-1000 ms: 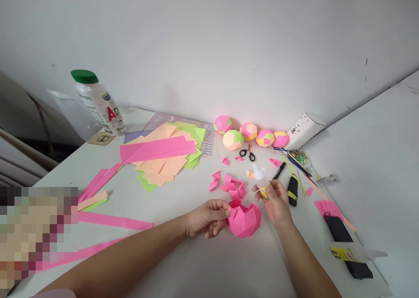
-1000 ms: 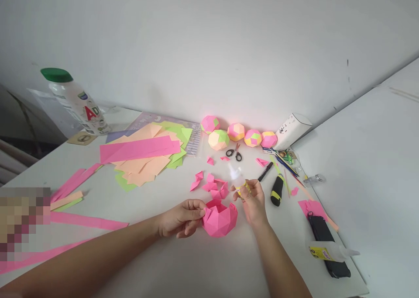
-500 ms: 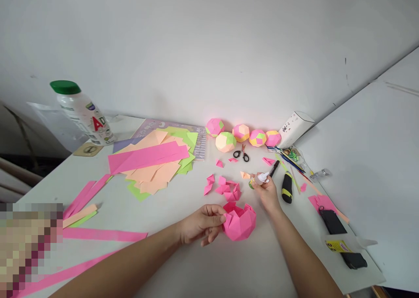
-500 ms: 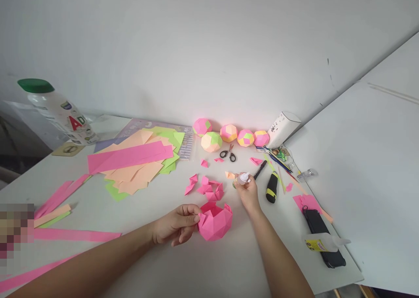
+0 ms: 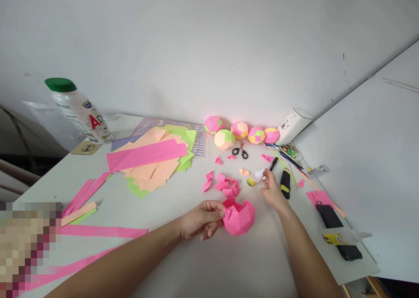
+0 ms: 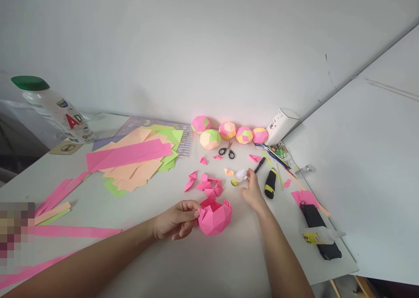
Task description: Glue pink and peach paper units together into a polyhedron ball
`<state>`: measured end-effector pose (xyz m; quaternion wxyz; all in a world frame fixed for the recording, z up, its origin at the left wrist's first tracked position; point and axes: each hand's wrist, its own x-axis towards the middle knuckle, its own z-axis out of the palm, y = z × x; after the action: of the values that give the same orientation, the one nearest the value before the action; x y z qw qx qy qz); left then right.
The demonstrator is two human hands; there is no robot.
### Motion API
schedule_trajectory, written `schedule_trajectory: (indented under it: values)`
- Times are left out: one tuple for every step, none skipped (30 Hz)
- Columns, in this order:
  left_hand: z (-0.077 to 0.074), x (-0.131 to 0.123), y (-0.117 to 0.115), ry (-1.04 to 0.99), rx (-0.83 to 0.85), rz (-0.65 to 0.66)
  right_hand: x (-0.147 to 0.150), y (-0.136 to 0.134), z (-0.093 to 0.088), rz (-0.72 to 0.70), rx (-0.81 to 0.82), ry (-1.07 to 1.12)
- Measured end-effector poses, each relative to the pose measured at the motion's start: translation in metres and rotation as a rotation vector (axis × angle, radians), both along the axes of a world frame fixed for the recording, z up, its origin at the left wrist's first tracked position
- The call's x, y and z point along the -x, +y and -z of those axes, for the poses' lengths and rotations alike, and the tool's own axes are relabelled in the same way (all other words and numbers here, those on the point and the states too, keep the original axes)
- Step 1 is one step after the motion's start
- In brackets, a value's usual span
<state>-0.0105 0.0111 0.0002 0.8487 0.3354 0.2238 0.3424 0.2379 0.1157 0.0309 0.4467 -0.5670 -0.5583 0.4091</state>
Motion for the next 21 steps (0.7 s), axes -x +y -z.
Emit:
schedule_trajectory:
  values:
    - [0.0,0.0,0.0,0.001,-0.002,0.0,-0.003,-0.006,-0.01,0.015,-0.009,-0.036]
    - [0.0,0.0,0.0,0.002,-0.004,0.005,-0.005,-0.014,-0.022,0.029,-0.038,-0.094]
    - [-0.001,0.0,0.0,0.005,-0.008,0.012,-0.004,-0.023,-0.033,0.014,-0.12,-0.254]
    - [-0.001,0.0,-0.001,0.007,-0.012,0.02,-0.002,-0.033,-0.044,-0.019,-0.196,-0.378]
    - [-0.002,0.0,-0.001,0.011,-0.016,0.028,0.002,-0.043,-0.054,-0.072,-0.241,-0.443]
    - [-0.003,0.0,-0.001,0.016,-0.019,0.036,0.007,-0.053,-0.062,-0.161,-0.258,-0.461]
    - [-0.004,0.001,-0.002,0.023,-0.021,0.045,0.014,-0.061,-0.068,-0.295,-0.266,-0.462]
    - [-0.005,0.001,-0.002,0.033,-0.024,0.052,0.021,-0.068,-0.071,-0.471,-0.256,-0.463]
    - [-0.006,0.001,-0.003,0.042,-0.027,0.06,0.028,-0.074,-0.072,-0.623,-0.246,-0.458]
    - [-0.006,0.002,-0.003,0.053,-0.03,0.071,0.035,-0.078,-0.071,-0.728,-0.232,-0.454]
    - [-0.007,0.002,-0.003,0.063,-0.035,0.082,0.04,-0.081,-0.07,-0.777,-0.231,-0.445]
    - [-0.008,0.002,-0.004,0.07,-0.04,0.093,0.045,-0.083,-0.067,-0.8,-0.221,-0.438]
    - [-0.008,0.003,-0.004,0.074,-0.046,0.101,0.047,-0.084,-0.065,-0.802,-0.193,-0.431]
    - [-0.008,0.003,-0.004,0.076,-0.048,0.106,0.049,-0.084,-0.063,-0.789,-0.153,-0.421]
    - [-0.008,0.003,-0.004,0.077,-0.05,0.107,0.049,-0.084,-0.061,-0.773,-0.098,-0.409]
    - [-0.008,0.003,-0.004,0.078,-0.049,0.106,0.048,-0.084,-0.06,-0.756,-0.033,-0.394]
    - [-0.008,0.002,-0.004,0.077,-0.047,0.105,0.047,-0.084,-0.06,-0.742,0.031,-0.375]
    - [-0.009,0.002,-0.003,0.076,-0.043,0.102,0.046,-0.083,-0.06,-0.734,0.091,-0.356]
    - [-0.009,0.002,-0.003,0.076,-0.04,0.1,0.045,-0.083,-0.06,-0.732,0.14,-0.337]
    - [-0.01,0.002,-0.003,0.076,-0.036,0.1,0.044,-0.082,-0.06,-0.733,0.181,-0.321]
    - [-0.01,0.002,-0.003,0.079,-0.034,0.102,0.044,-0.082,-0.06,-0.734,0.213,-0.31]
